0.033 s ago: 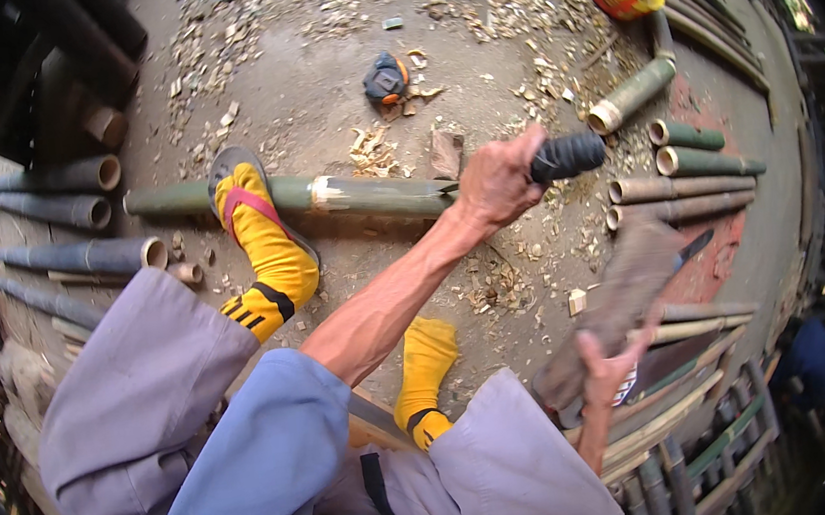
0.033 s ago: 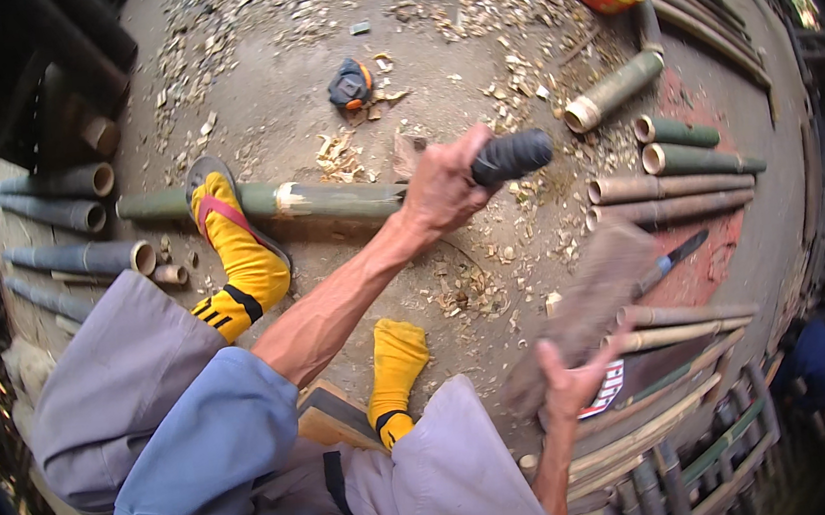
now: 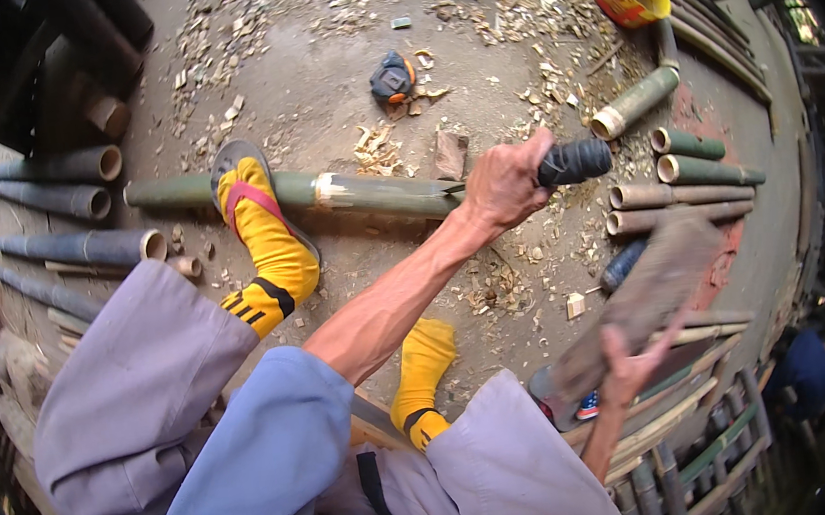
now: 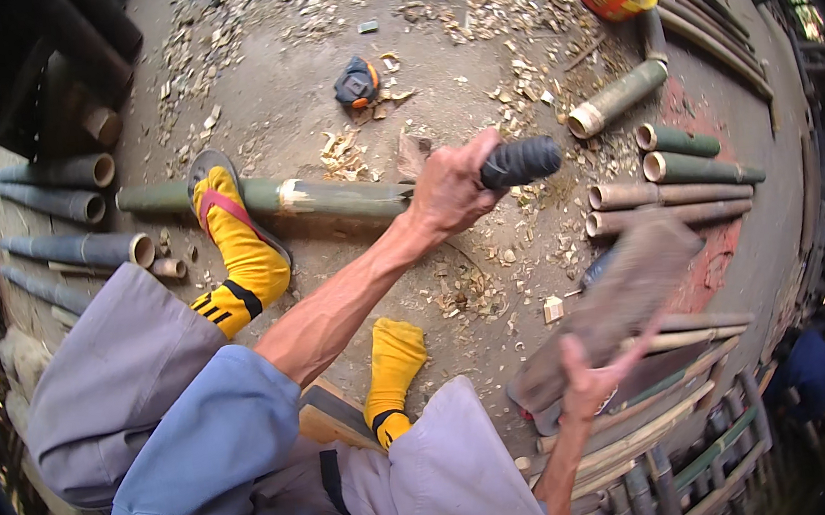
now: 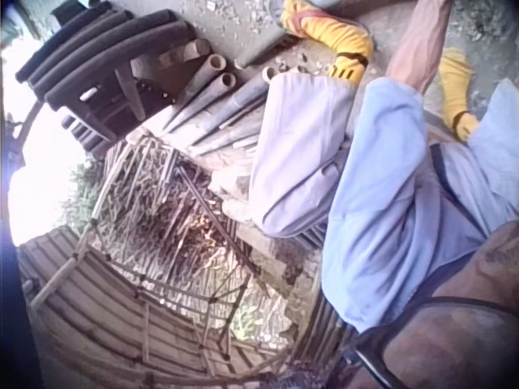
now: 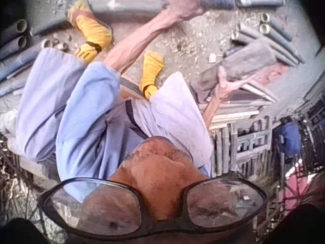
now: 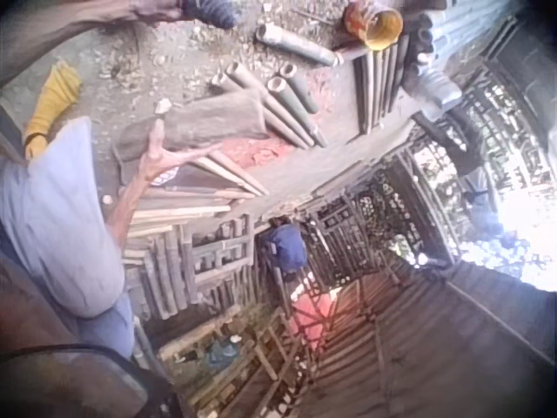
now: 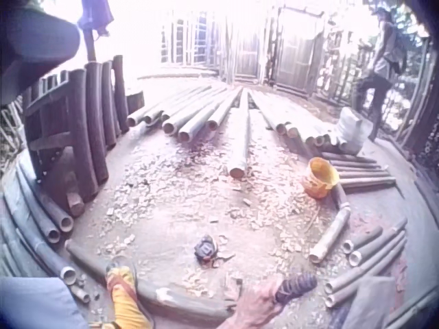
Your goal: The person uses a chisel and a wooden mallet to carve out a section of a bamboo pole, then uses a saw to cut into the bamboo, and continues carving with the chisel to create a groove.
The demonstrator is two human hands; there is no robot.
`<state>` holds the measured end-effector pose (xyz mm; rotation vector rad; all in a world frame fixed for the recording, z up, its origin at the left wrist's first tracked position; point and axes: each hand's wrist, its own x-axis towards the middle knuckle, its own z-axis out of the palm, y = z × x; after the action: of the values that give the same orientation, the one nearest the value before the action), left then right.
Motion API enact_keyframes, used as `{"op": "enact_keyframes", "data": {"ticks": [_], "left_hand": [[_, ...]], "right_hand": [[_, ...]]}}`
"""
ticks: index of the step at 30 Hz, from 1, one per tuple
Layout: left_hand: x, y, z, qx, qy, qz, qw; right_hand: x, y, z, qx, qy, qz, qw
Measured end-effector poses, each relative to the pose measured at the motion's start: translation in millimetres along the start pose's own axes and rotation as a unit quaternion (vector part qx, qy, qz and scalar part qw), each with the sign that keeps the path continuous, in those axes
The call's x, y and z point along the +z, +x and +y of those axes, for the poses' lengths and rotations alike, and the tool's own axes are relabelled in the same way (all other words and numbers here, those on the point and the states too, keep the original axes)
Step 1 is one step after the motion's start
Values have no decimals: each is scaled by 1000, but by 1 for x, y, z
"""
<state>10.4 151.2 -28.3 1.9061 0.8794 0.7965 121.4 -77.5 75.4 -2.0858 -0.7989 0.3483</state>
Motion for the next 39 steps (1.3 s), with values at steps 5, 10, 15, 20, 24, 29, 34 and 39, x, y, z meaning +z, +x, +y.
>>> {"op": "enact_keyframes", "data": {"ticks": [5,10,15,20,24,29,34,39], "left_hand": [[-2,1,3,-18,-2,-23,1000],[-8,-1,-6,-33,-34,-22,999],[-5,2,4,-28,-36,-40,998],[-7,-1,-2,-31,-31,-42,998],[-12,-2,-3,-37,-35,-44,998],[-11,-2,-7,-37,-25,-54,998],[-8,-11,-9,-24,-10,-78,997],[-9,-4,-9,-52,-10,-103,993]], "right_hand": [[30,61,-50,-114,-1,37,993],[13,101,-90,-135,-119,-208,961],[-24,116,-126,-125,137,75,980],[39,79,-72,-103,-126,-172,972],[2,97,-87,-111,-153,-211,959],[-15,120,-105,-58,68,136,987],[34,85,-62,-112,-95,-237,960],[-15,107,-79,-95,-100,-142,980]]}}
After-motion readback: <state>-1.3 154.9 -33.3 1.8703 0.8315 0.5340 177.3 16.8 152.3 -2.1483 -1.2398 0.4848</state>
